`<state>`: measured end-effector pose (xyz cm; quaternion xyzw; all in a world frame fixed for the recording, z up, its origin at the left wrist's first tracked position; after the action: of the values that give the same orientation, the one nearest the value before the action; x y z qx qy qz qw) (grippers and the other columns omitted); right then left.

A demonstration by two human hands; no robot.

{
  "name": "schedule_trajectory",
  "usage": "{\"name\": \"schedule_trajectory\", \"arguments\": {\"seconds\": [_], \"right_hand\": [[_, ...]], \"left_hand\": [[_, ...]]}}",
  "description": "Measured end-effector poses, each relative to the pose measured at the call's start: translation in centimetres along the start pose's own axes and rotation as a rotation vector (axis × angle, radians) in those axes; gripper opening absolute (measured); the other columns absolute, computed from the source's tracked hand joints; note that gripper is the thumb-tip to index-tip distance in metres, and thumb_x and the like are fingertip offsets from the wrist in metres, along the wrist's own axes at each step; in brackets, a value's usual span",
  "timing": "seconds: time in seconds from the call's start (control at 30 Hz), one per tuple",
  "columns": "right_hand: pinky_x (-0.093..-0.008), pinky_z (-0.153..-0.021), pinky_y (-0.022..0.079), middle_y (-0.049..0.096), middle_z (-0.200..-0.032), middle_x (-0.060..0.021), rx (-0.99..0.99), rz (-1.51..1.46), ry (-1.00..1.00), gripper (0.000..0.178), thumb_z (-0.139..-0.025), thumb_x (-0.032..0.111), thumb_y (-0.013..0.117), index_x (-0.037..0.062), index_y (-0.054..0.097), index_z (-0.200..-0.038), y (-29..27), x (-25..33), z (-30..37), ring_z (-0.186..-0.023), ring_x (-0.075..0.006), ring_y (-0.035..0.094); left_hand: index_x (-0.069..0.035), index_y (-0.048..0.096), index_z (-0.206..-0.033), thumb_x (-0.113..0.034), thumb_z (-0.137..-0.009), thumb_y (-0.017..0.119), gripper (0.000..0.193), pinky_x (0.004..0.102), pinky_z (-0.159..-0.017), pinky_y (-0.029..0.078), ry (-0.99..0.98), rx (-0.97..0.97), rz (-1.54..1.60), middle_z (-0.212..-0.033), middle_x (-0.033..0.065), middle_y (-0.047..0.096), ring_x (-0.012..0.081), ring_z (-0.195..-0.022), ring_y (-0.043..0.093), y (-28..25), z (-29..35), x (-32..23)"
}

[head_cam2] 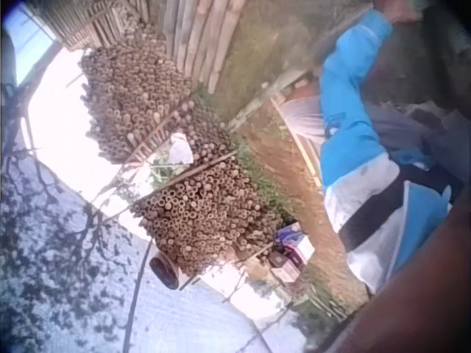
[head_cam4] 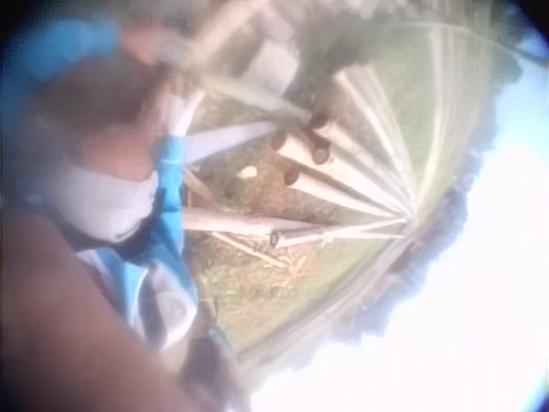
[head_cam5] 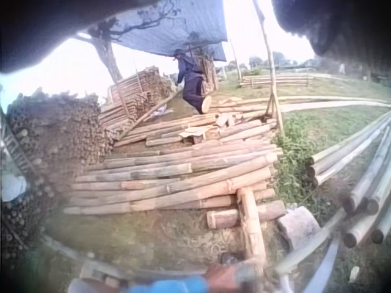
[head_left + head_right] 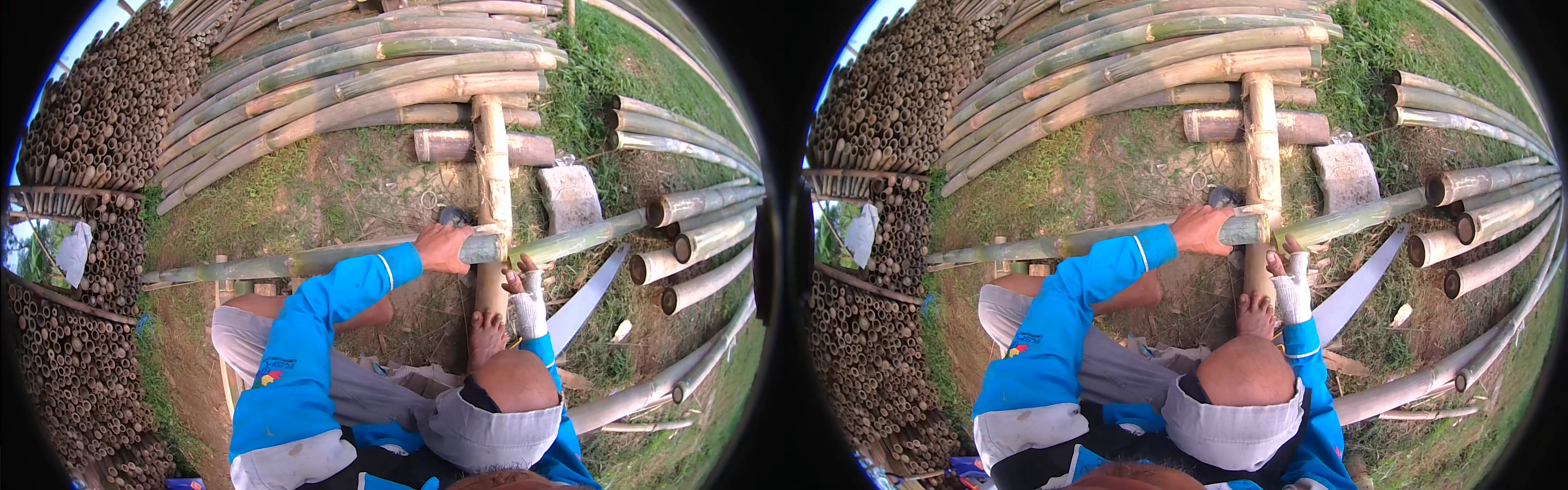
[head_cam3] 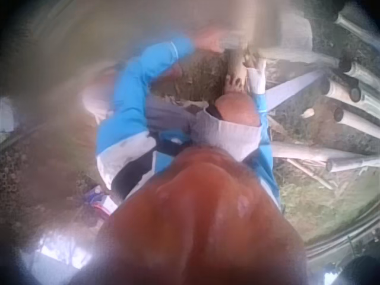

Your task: The person sits on the ground and uses a hand saw to cut long bamboo poles into shorter sections. They position each pole on a wooden support, saw through it, and then move the cut pieces aside.

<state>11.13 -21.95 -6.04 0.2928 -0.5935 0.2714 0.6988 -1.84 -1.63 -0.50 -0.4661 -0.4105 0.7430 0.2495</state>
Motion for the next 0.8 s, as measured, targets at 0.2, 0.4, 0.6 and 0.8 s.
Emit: {"name": "schedule_trajectory", "arguments": {"seconds": [0.2,0.4,0.6,0.8], "right_hand": [[-0.0234,-0.064,0.043,0.064,-0.093,0.0001,0.310,0.019,0.331,0.047,-0.102,0.043,0.076,0.0161,0.062,-0.138,8.4,-0.6,-6.9,-0.074,-0.0073,0.053],[-0.0276,-0.069,0.053,0.070,-0.107,-0.0064,0.378,0.107,0.264,0.055,-0.103,0.039,0.074,0.0111,0.055,-0.148,8.2,3.1,-7.1,-0.084,-0.0139,0.064],[-0.0285,-0.072,0.055,0.064,-0.118,-0.0085,0.496,0.033,0.231,0.061,-0.105,0.036,0.073,0.0066,0.048,-0.153,8.5,8.9,-7.7,-0.090,-0.0154,0.065],[-0.0357,-0.059,0.061,0.066,-0.132,-0.0171,0.401,0.153,0.029,0.094,-0.094,0.059,0.077,0.0082,0.039,-0.162,1.7,12.1,-10.2,-0.097,-0.0280,0.073]], "left_hand": [[-0.003,0.060,-0.140,-0.041,-0.083,0.082,0.071,0.0531,-0.095,0.056,0.163,0.184,0.162,-0.114,0.0239,0.075,0.0418,-0.107,0.073,-1.1,2.1,1.8],[-0.006,0.067,-0.136,-0.040,-0.091,0.077,0.058,0.0521,-0.098,0.057,-0.099,0.024,0.082,-0.119,0.0183,0.077,0.0380,-0.113,0.073,-11.3,12.6,14.4],[-0.006,0.064,-0.139,-0.043,-0.093,0.078,0.061,0.0538,-0.118,0.043,-0.986,-1.130,-0.230,-0.145,0.0235,0.062,0.0411,-0.138,0.056,-18.7,37.4,33.9],[-0.006,0.053,-0.148,-0.057,-0.091,0.079,0.081,0.0513,-0.106,0.052,-1.193,-2.075,0.751,-0.129,0.0190,0.065,0.0384,-0.119,0.065,-4.6,51.9,37.9]]}}
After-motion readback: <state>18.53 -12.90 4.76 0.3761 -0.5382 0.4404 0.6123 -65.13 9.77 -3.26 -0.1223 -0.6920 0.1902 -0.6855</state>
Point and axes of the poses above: each hand's wrist, its own z-axis away from the middle knuckle, its own y-axis out of the palm, x = y × z, the point moved 9 cm from there along -z, towards the middle knuckle
